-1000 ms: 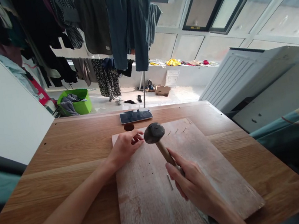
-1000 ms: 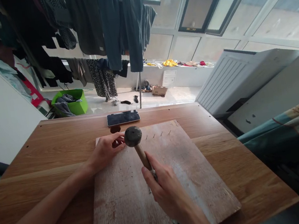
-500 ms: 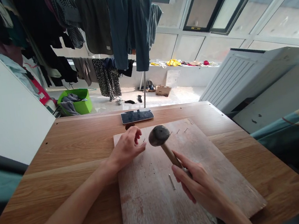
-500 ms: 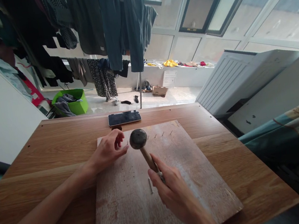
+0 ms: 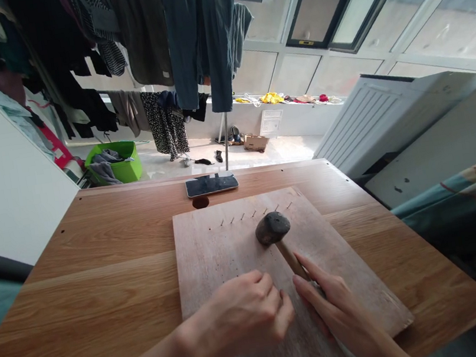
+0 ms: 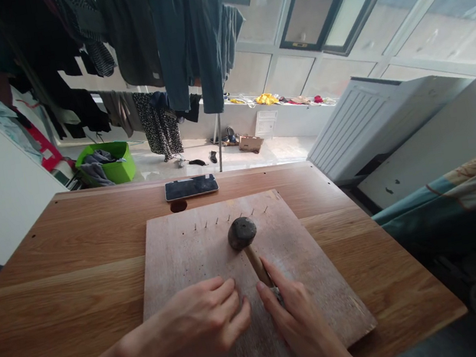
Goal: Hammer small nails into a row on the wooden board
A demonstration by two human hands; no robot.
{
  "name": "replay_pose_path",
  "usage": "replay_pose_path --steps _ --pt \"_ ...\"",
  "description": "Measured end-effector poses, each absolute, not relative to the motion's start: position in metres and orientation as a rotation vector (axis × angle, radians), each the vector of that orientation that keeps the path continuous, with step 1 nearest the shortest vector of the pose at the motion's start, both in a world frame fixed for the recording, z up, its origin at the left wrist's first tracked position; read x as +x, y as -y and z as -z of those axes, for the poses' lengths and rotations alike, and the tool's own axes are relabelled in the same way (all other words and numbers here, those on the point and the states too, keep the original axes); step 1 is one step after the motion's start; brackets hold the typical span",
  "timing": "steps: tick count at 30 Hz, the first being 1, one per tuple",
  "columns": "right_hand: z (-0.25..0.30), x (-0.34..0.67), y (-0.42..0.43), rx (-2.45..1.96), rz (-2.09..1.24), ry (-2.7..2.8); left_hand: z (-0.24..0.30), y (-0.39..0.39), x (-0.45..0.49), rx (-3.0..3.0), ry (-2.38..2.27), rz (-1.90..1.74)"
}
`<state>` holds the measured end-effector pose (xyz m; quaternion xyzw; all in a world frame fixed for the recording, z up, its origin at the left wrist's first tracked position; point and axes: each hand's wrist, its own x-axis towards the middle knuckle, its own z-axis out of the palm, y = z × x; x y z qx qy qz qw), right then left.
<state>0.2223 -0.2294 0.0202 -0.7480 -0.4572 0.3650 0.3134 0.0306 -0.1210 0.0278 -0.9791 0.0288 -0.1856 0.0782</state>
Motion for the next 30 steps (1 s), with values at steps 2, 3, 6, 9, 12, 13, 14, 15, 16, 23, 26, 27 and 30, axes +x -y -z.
replay_pose_path --steps 2,3,6,9,12,13,14,15,16,23,26,27,30 --pt "-0.02 0.222 0.229 -1.964 -0.958 1.215 -0.023 0.126 0.033 -2.916 -0.109 0.612" --pt "-0.02 0.222 0.228 -1.959 -0.966 1.219 -0.022 0.126 0.034 -2.918 -0.118 0.631" --pt "-0.02 0.221 0.228 -1.949 -1.007 1.214 -0.028 0.114 0.033 -2.978 -0.141 0.619" --pt "-0.02 0.221 0.228 -1.943 -1.034 1.177 -0.033 0.085 0.022 -3.182 0.005 0.646" --pt "-0.018 0.22 0.229 -1.926 -1.045 1.154 -0.026 0.049 0.003 -3.38 0.574 1.019" --pt "-0.018 0.22 0.229 -1.92 -1.052 1.154 -0.022 0.039 -0.004 -3.361 0.766 1.181" --pt "-0.017 0.22 0.229 -1.915 -1.057 1.153 -0.016 0.03 -0.009 -3.313 0.934 1.308" --pt "-0.017 0.22 0.23 -1.911 -1.061 1.151 -0.011 0.023 -0.014 -3.258 1.063 1.396" --pt "-0.017 0.219 0.23 -1.907 -1.064 1.147 -0.006 0.019 -0.018 -3.207 1.158 1.441" --pt "-0.024 0.217 0.229 -1.889 -1.082 1.111 0.006 0.019 -0.02 -3.101 1.401 1.522" --pt "-0.024 0.213 0.23 -1.874 -1.065 1.107 0.007 0.02 -0.02 -3.105 1.443 1.609" --pt "-0.025 0.211 0.229 -1.862 -1.072 1.107 0.008 0.019 -0.02 -3.103 1.447 1.619" --pt "-0.028 0.204 0.223 -1.817 -1.11 1.124 0.011 0.018 -0.022 -3.087 1.462 1.624"
